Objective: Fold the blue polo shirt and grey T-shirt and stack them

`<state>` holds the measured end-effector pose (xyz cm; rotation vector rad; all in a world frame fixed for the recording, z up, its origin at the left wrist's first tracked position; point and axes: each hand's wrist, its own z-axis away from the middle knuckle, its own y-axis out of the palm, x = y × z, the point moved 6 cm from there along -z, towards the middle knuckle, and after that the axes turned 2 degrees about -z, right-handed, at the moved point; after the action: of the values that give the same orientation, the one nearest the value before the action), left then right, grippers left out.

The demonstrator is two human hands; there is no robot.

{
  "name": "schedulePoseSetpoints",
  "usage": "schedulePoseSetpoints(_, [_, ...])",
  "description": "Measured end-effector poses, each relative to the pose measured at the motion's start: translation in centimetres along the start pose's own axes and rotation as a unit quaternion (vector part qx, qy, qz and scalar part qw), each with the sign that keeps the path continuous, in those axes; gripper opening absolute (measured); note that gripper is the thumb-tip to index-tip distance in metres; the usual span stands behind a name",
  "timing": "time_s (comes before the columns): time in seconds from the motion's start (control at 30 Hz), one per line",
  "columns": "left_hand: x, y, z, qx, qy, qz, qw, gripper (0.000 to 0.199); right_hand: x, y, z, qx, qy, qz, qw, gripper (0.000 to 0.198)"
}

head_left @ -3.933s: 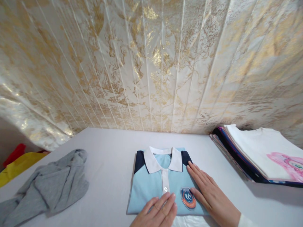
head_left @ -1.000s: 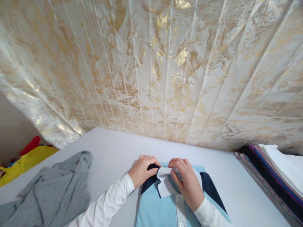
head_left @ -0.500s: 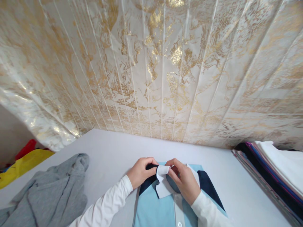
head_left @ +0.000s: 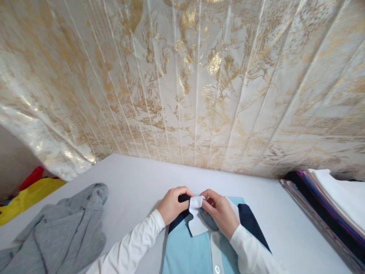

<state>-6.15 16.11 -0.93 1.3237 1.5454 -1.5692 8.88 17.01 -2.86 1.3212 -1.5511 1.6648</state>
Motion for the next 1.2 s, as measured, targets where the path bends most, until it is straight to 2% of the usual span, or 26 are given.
schedulePoseSetpoints(0.13, [0.6,-0.2,0.2,-0.056,-0.005,-0.027,0.998,0.015,-0.1,0.1,0.3,0.007,0.008,-0.046,0.999,0.032])
schedulePoseSetpoints(0.27, [1.0,-0.2,0.4,-0.077,-0.002,-0.050,0.996,0.010,0.4,-0.2,0.5,-0.045,-0.032,-0.005,0.998,0.031])
schedulePoseSetpoints(0.33, [1.1,-0.2,0.4,-0.075,0.000,-0.060,0.995,0.007,0.9,-0.2,0.8,-0.061,-0.073,0.042,0.995,0.022])
schedulePoseSetpoints(0.43, [1.1,-0.1,0.3,-0.065,0.008,-0.070,0.995,0.009,1.5,0.5,1.1,-0.025,-0.109,0.126,0.986,0.012])
schedulePoseSetpoints(0.53, [1.1,-0.3,0.1,-0.061,0.011,-0.093,0.994,0.023,1.5,0.9,1.3,-0.016,-0.110,0.184,0.977,0.020])
schedulePoseSetpoints(0.73, [0.6,-1.0,-0.2,-0.023,0.003,-0.193,0.981,0.036,1.6,1.0,1.4,-0.020,-0.102,0.225,0.969,0.026])
schedulePoseSetpoints(0.93, [0.1,-0.2,-0.8,-0.010,-0.011,-0.328,0.945,0.015,2.7,1.1,1.6,-0.002,-0.150,0.257,0.955,0.032])
schedulePoseSetpoints(1.03, [-0.4,-0.1,-1.0,-0.020,-0.019,-0.380,0.925,0.015,3.8,-0.6,3.4,-0.020,-0.207,0.303,0.930,0.038])
schedulePoseSetpoints(1.13, [-1.8,0.1,0.2,-0.046,-0.007,-0.415,0.909,0.034,4.6,-3.1,6.8,-0.065,-0.263,0.379,0.885,0.042])
schedulePoseSetpoints(1.2, [-2.7,1.1,1.9,-0.042,0.019,-0.433,0.900,0.045,4.4,-3.9,9.3,-0.075,-0.281,0.427,0.856,0.043])
